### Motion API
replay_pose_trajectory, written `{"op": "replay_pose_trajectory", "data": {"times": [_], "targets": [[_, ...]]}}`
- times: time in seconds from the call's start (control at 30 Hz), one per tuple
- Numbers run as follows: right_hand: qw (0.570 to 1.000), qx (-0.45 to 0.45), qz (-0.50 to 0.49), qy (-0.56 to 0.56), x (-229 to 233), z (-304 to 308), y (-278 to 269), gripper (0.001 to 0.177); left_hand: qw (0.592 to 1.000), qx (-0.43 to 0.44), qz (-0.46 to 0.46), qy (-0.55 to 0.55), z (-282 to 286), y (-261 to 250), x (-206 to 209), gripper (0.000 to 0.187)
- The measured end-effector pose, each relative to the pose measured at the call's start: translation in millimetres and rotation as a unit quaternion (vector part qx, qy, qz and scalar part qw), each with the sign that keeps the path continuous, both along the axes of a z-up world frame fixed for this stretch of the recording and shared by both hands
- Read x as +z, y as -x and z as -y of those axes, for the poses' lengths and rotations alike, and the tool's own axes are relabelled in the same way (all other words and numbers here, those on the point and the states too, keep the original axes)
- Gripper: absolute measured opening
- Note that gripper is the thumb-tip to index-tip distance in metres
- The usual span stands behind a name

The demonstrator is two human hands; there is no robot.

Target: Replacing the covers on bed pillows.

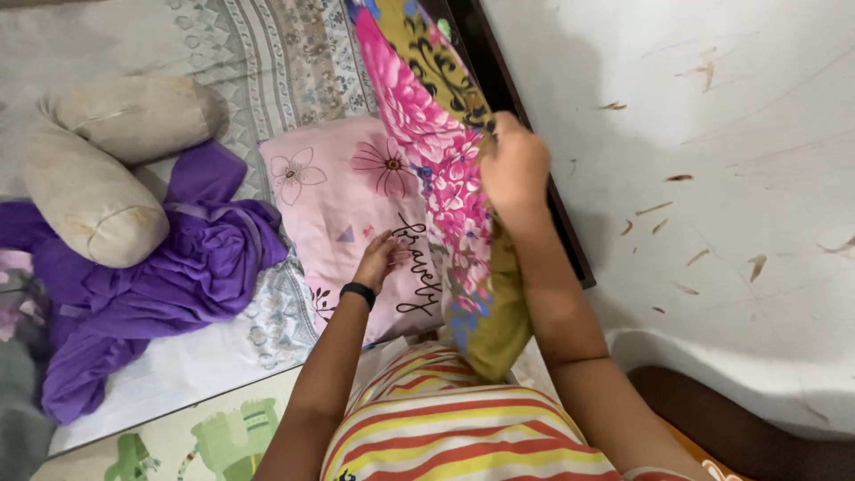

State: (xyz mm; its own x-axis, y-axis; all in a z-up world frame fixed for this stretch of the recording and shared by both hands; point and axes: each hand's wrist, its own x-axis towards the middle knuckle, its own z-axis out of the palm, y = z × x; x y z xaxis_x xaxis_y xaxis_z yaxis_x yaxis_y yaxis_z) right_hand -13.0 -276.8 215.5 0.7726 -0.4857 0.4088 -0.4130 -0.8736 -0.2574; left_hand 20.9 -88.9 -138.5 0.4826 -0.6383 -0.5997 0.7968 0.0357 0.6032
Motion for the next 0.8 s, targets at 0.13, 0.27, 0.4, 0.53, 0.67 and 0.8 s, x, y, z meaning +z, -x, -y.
{"op": "replay_pose_trajectory", "data": {"times": [0.13, 0.27, 0.4, 0.53, 0.67, 0.8], "targets": [[0.996, 0.027, 0.055, -0.061, 42, -9, 17, 0.016, 0.999, -0.033, 0.030, -0.007, 24, 9, -31, 0.056], [0.963, 0.093, 0.138, -0.211, 54, -8, 20, 0.015, 1.000, -0.015, -0.024, -0.011, 35, 15, -55, 0.068], [0.891, 0.139, 0.184, -0.392, 48, -1, 13, 0.016, 0.967, 0.155, -0.041, 0.197, 20, 4, 6, 0.073], [0.854, 0.160, 0.197, -0.454, 26, 12, 0, 0.016, 0.955, 0.231, -0.052, 0.177, -17, -15, 20, 0.077], [0.838, 0.163, 0.193, -0.483, -20, 45, -17, 0.016, 0.948, 0.280, 0.041, 0.145, -58, -41, -33, 0.055], [0.800, 0.165, 0.179, -0.548, -96, 95, -42, 0.015, 0.908, 0.358, 0.208, 0.069, -97, -80, -135, 0.034]]}}
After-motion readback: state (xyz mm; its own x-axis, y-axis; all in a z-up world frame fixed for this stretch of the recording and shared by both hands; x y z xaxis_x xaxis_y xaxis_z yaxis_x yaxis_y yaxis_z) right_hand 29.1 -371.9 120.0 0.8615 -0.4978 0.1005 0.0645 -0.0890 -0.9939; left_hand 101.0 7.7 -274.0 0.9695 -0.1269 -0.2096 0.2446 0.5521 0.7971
